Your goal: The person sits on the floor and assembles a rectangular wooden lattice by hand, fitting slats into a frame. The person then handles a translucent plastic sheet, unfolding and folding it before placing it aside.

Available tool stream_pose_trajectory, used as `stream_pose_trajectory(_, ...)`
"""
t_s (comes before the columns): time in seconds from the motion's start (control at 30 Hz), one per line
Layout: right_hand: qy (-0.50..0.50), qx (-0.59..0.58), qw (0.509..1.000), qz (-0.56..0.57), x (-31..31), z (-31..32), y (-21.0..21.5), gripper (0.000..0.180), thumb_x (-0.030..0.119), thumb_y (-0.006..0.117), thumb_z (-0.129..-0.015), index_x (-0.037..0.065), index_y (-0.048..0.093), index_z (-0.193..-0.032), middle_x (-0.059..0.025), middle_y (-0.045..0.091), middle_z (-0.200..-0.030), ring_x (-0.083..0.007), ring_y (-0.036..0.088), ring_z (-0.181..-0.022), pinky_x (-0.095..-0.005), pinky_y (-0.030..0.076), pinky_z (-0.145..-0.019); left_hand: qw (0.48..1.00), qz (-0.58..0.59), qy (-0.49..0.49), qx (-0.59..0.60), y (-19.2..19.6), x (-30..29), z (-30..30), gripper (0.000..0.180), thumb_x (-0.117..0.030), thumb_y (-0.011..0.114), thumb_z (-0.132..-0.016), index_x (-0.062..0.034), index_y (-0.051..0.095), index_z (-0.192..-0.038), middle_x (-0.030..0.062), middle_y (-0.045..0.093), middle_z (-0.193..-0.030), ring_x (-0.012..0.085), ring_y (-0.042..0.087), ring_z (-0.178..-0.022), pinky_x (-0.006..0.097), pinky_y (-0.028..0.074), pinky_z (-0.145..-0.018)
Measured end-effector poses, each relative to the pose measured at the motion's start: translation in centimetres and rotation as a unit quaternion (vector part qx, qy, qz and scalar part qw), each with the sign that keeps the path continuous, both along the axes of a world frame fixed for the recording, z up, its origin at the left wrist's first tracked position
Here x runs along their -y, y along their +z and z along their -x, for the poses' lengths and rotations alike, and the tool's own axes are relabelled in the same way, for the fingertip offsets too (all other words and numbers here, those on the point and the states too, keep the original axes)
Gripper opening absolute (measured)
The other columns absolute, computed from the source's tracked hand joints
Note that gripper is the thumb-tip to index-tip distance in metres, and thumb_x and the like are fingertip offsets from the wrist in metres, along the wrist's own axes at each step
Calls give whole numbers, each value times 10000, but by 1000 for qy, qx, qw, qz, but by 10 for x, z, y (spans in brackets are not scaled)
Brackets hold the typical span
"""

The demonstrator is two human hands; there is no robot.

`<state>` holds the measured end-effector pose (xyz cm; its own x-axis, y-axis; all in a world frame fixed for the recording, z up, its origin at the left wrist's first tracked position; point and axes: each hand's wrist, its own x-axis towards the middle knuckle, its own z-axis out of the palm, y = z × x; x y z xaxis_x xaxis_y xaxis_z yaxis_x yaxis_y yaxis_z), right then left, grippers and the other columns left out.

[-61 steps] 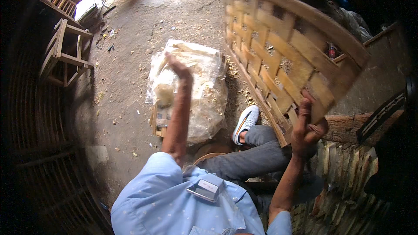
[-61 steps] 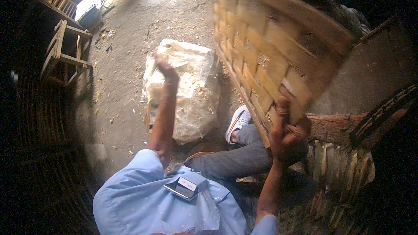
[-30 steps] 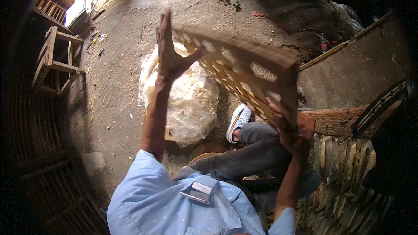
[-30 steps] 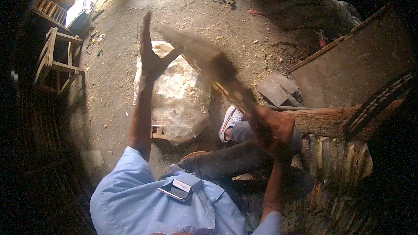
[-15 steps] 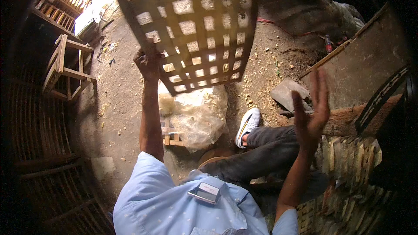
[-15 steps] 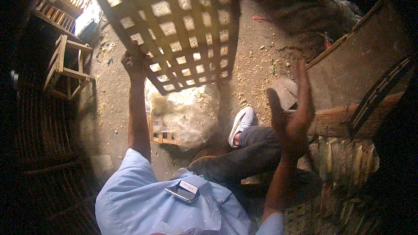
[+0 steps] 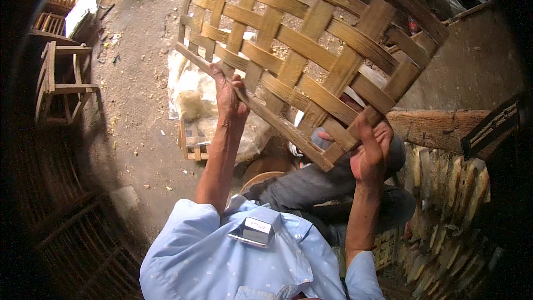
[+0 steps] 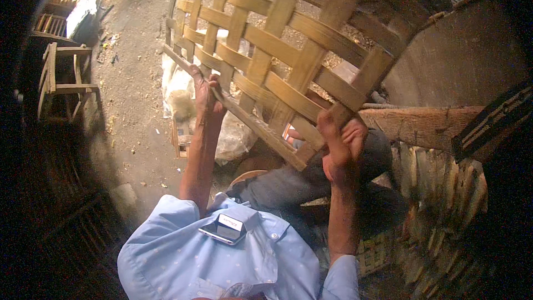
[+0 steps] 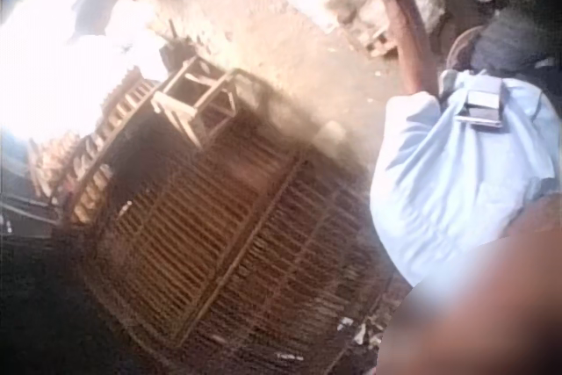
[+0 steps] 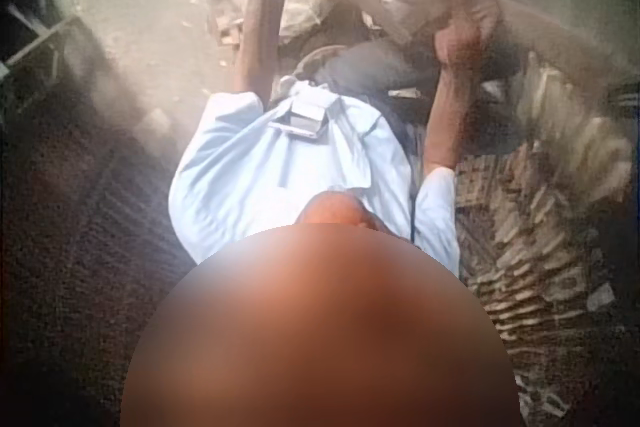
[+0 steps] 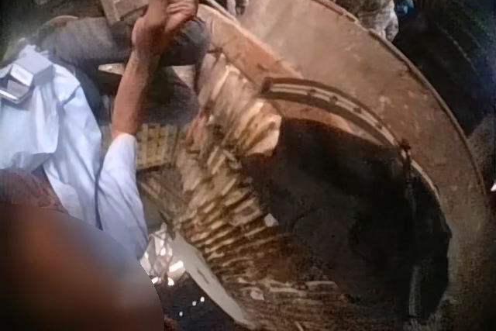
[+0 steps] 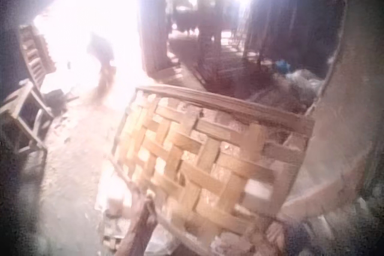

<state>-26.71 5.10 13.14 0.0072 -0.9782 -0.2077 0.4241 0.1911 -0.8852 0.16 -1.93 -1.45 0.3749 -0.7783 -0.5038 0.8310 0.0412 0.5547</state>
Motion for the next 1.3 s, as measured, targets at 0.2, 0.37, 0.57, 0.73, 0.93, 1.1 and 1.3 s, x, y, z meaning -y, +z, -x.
stream_pose_trajectory(0.2, -150, -199, 968, 19, 0, 8, -5, 334, 112, 572, -988, -84, 591, -1258, -162, 670, -1197, -232, 657, -1078, -365, 553, -927, 983, 24, -181, 26, 31, -23, 43, 460, -292, 642, -972, 29, 496, -1266, 65, 611, -932, 95, 609, -638, 163, 501, -508)
stream_pose_trajectory(0.37, -173, -213, 959, 68, 2, 18, -22, 344, 113, 568, -992, -107, 588, -1255, -181, 665, -1223, -242, 639, -1121, -363, 524, -973, 927, 13, -364, 88, 46, -58, 60, 427, -118, 676, -873, 29, 501, -1234, 72, 636, -1000, 141, 645, -688, 205, 508, -556)
stream_pose_trajectory(0.57, -129, -330, 931, 90, -14, 10, -25, 296, 135, 567, -997, -100, 664, -1148, -164, 707, -1130, -222, 654, -1060, -351, 518, -932, 933, -29, -326, 147, 45, -70, 103, 401, -108, 676, -872, 8, 507, -1217, 66, 640, -974, 133, 627, -743, 268, 516, -614)
stream_pose_trajectory(0.73, -85, -349, 927, 109, -14, 7, -13, 257, 154, 590, -986, -58, 675, -1104, -134, 735, -1031, -214, 697, -924, -343, 540, -821, 933, -17, -348, 87, 34, -72, 100, 341, -149, 607, -908, 5, 513, -1197, 94, 653, -948, 145, 645, -777, 250, 547, -584)
stream_pose_trajectory(0.93, -107, -356, 916, 150, -14, 8, -27, 211, 136, 629, -960, -42, 706, -1043, -137, 742, -982, -212, 707, -859, -336, 549, -774, 928, -36, -363, 81, 29, -76, 90, 333, -124, 607, -887, 9, 515, -1179, 99, 657, -962, 134, 660, -784, 219, 568, -529)
stream_pose_trajectory(1.1, -95, -381, 907, 153, -18, 10, -30, 181, 135, 662, -938, -21, 728, -1000, -117, 751, -932, -217, 714, -825, -333, 551, -758, 916, -61, -377, 120, 24, -72, 97, 316, -144, 689, -888, 3, 543, -1127, 84, 652, -969, 122, 657, -796, 271, 601, -587)
stream_pose_trajectory(1.3, -94, -373, 913, 138, -16, 6, -27, 232, 156, 639, -957, -44, 725, -1038, -127, 749, -969, -205, 705, -855, -332, 544, -784, 936, -22, -338, 101, 30, -75, 98, 220, -105, 719, -877, -7, 601, -1035, 46, 661, -890, 112, 649, -757, 260, 568, -620)
